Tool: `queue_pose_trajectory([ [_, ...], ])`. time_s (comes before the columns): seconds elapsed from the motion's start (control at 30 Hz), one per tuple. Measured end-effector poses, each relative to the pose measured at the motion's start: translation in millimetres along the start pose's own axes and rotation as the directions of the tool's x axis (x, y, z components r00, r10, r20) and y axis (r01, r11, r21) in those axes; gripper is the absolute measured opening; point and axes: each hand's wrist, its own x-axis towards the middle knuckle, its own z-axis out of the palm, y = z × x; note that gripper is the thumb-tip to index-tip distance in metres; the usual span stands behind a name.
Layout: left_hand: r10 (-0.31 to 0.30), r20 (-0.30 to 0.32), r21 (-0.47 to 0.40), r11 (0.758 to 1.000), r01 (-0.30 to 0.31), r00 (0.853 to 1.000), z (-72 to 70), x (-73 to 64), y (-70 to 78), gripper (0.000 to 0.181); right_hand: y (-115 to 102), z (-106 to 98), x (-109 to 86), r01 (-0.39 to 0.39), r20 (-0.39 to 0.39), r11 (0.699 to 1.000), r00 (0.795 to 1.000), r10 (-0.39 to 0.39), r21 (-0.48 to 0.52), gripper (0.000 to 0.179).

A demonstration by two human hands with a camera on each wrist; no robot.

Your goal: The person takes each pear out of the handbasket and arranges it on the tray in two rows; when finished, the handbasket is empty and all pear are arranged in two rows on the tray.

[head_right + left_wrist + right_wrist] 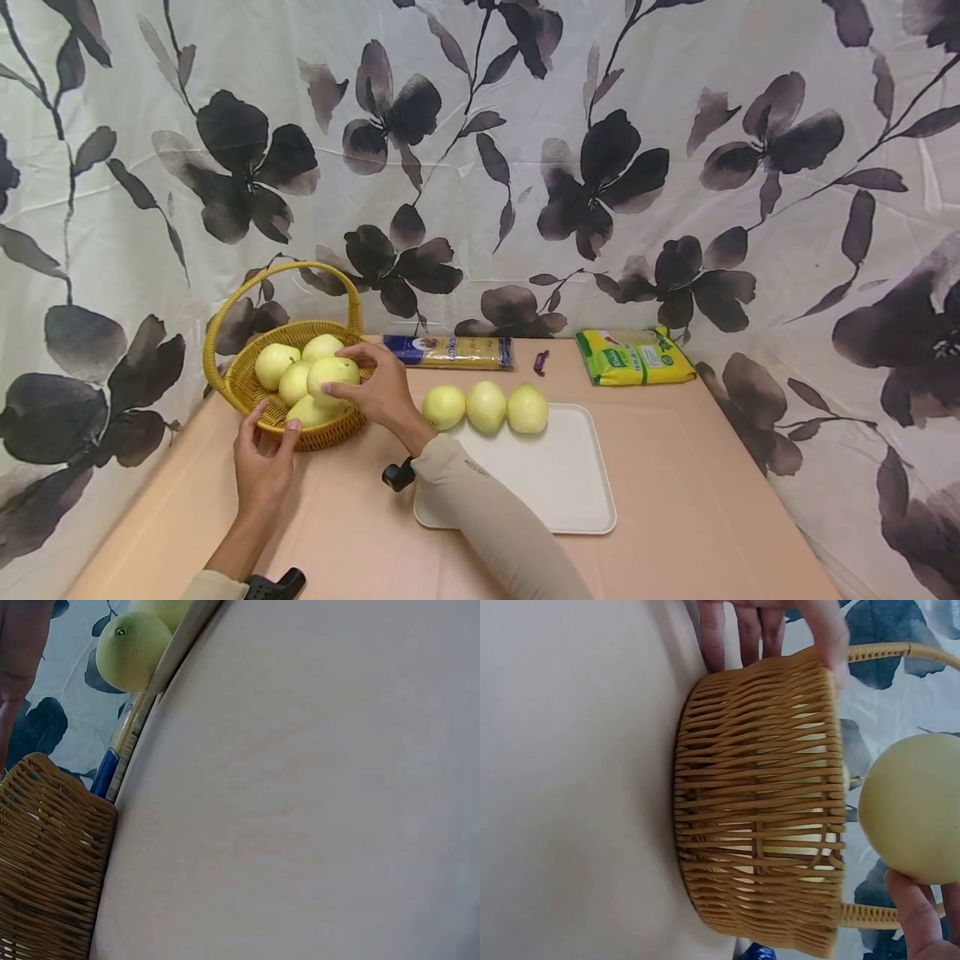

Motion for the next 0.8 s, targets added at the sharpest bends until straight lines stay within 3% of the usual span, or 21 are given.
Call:
queue_pose_trajectory([
  [0.4, 0.01, -0.006, -0.013, 1.0, -0.01, 1.0, -1.2, 2.2, -3.3, 0.071, -15, -32, -22.5, 0.015, 0.017, 0.996, 1.0, -0.016, 0.093, 0.049],
  [0.8, 0.014, -0.006, -0.012, 1.0, -0.015, 1.0, -0.1, 1.9, -2.8, 0.07, -17, -57, -43.6, 0.008, 0.029, 1.0, 1.0, -0.009, 0.026, 0.047],
])
